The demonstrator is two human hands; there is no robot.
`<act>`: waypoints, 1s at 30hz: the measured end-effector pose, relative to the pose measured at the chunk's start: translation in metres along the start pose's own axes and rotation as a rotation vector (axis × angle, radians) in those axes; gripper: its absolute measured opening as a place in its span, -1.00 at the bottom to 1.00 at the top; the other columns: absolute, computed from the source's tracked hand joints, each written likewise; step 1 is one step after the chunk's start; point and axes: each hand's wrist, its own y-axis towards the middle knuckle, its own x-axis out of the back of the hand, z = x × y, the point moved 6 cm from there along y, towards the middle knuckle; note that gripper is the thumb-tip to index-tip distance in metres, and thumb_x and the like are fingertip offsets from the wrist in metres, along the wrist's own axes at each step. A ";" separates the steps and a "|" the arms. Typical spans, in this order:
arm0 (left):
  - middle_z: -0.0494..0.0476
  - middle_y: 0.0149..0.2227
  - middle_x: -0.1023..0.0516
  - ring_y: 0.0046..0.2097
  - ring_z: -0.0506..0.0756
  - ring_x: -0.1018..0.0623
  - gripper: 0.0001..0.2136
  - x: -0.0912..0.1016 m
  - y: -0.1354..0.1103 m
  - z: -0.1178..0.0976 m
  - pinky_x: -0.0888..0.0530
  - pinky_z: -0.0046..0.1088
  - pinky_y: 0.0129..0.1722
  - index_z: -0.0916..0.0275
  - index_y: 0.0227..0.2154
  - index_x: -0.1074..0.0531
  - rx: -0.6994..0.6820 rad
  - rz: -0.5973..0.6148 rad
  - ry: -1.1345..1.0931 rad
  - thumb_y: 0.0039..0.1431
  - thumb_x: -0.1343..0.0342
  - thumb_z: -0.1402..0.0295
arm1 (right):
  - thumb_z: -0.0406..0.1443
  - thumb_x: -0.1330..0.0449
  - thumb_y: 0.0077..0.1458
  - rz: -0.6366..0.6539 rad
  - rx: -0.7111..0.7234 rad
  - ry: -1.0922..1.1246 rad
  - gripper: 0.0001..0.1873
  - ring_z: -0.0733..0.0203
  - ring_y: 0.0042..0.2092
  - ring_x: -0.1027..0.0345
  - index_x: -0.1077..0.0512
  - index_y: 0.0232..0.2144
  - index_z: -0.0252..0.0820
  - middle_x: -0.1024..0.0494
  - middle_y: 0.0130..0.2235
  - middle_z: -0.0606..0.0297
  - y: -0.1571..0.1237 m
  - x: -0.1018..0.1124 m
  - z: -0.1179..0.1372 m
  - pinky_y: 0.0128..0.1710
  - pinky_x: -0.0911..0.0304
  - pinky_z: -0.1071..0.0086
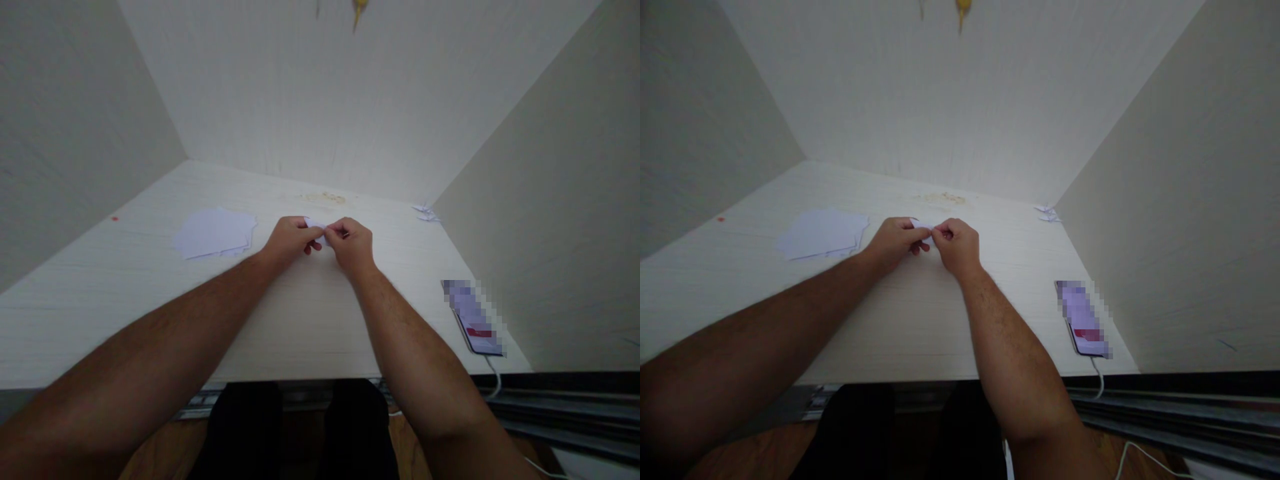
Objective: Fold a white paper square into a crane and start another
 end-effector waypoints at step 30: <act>0.07 -0.61 -0.43 -0.59 -0.03 -0.44 -0.79 0.000 0.001 0.007 -0.27 -0.51 -0.61 0.31 -0.56 -0.38 0.123 -0.001 -0.294 -0.21 -0.32 0.36 | -0.29 -0.18 0.14 0.091 0.246 -0.148 -0.85 0.21 -0.30 -0.40 -0.57 -0.39 -0.09 -0.60 -0.35 0.25 -0.002 -0.002 0.017 -0.19 -0.32 0.29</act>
